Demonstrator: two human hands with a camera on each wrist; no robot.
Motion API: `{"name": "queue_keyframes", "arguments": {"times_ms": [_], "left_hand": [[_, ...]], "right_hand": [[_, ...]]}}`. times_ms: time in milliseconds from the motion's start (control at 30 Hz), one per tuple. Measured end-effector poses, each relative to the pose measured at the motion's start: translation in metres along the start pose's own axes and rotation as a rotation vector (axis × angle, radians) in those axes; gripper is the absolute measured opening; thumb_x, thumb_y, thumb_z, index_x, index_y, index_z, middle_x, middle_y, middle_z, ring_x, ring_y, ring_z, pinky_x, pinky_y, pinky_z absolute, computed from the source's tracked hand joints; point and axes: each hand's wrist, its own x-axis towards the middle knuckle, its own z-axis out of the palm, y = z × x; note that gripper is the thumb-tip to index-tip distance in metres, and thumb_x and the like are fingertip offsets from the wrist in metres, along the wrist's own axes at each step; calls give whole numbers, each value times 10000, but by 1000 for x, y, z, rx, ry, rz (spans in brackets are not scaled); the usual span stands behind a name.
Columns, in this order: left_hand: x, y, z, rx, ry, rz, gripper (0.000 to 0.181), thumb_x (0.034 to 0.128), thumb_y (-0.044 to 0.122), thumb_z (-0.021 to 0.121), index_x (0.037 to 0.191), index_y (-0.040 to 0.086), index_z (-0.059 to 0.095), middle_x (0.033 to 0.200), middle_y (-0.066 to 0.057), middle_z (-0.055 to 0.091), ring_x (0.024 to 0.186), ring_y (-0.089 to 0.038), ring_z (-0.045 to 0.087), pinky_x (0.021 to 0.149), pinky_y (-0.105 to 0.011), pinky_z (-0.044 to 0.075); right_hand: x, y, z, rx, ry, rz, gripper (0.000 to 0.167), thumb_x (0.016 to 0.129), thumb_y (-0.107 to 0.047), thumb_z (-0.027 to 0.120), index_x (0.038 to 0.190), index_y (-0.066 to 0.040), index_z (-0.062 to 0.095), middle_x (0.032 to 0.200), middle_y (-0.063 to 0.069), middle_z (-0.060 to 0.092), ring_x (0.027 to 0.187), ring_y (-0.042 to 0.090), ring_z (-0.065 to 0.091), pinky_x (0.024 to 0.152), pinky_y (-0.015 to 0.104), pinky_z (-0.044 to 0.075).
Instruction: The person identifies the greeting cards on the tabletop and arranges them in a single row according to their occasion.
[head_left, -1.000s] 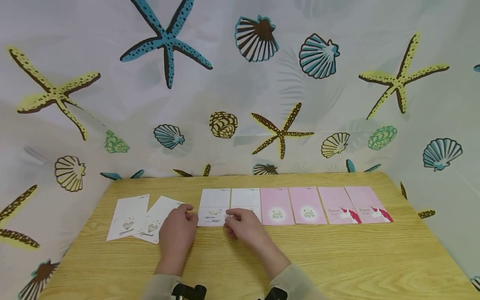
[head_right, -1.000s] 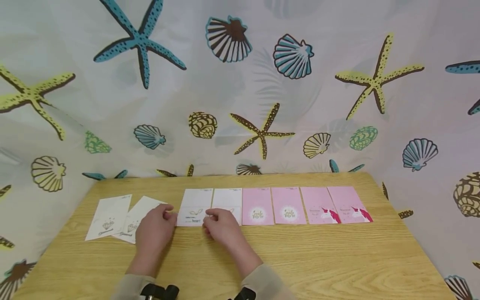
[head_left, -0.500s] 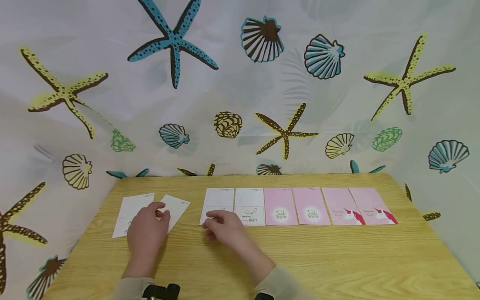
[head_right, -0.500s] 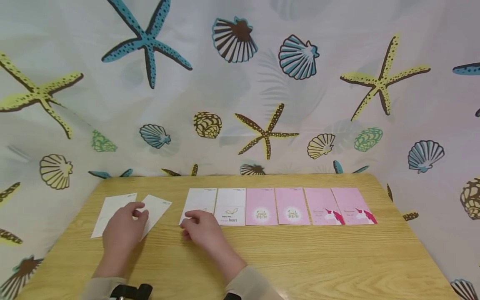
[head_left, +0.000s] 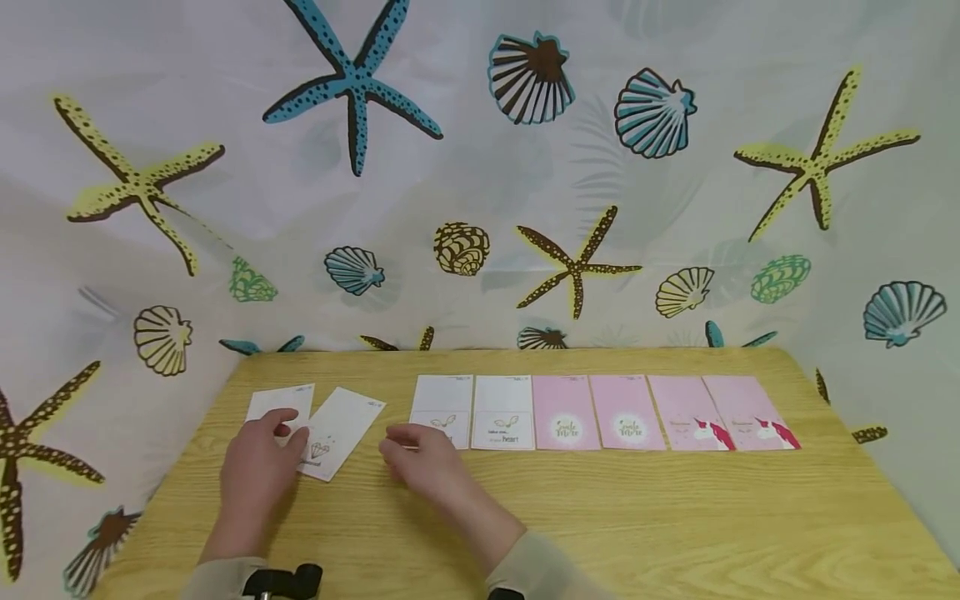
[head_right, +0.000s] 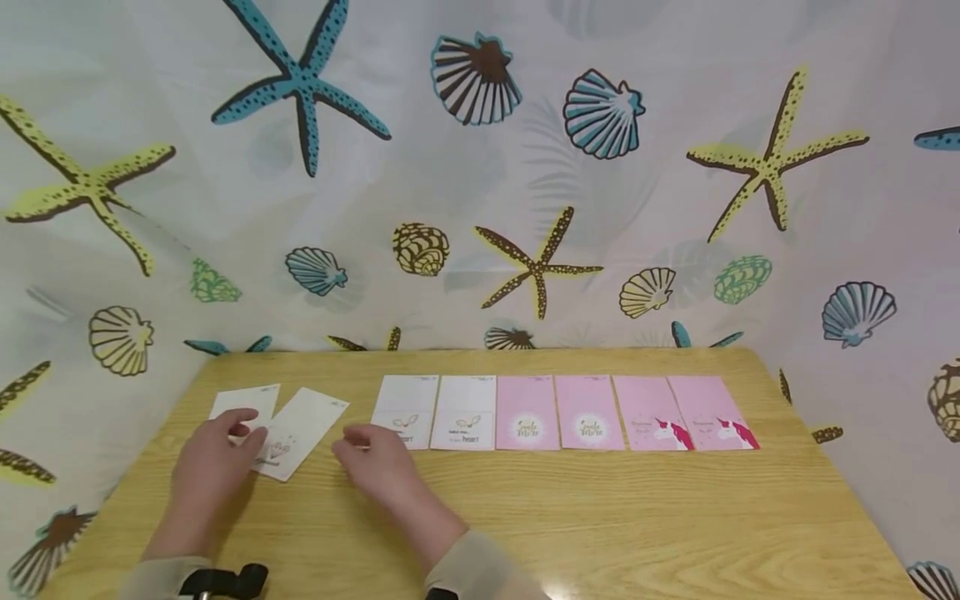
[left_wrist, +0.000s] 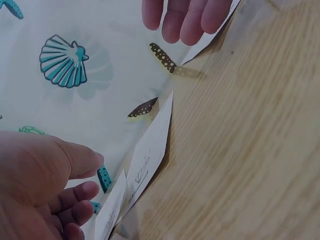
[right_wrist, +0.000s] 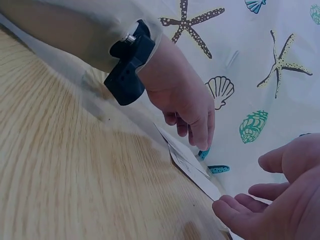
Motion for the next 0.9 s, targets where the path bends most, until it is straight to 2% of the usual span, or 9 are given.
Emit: {"name": "queue_keyframes", "arguments": {"times_ms": [133,333,600,900], "left_hand": [[3,-7,-2,-5,-40,-10,478,1095,212,643,1473,-77,590,1276,-321,657,1100,-488,628,891,-630,514],[4,-17,1,-15,-49,-42,492,1096,219,636,1481,-83,584,1301,-328,652,1127,-490,616,936,-643,500],[6,-23,4,-17,-86,-23,509,1078,235,663,1459,-97,601,1206,-298,675,1039,-438,637,886,-605,510],[9,-27,8,10,-91,-14,506,1046,227,704,1425,-97,620,1166,-282,677,1013,-420,619,886,-602,505]], "right_hand": [[2,0,5,41,-3,2,472,1105,-244,673,1514,-11,640,1440,84,692,1155,319,762,1010,410,595],[5,-3,13,109,-9,39,485,1110,-206,672,1530,26,604,1466,125,673,1177,338,753,1001,387,604],[9,-1,22,157,7,83,486,1099,-193,681,1517,43,608,1497,164,648,1174,339,757,1026,402,592],[19,6,32,258,37,119,455,1084,-111,682,1484,97,614,1363,123,695,1186,292,731,976,398,618]]}}
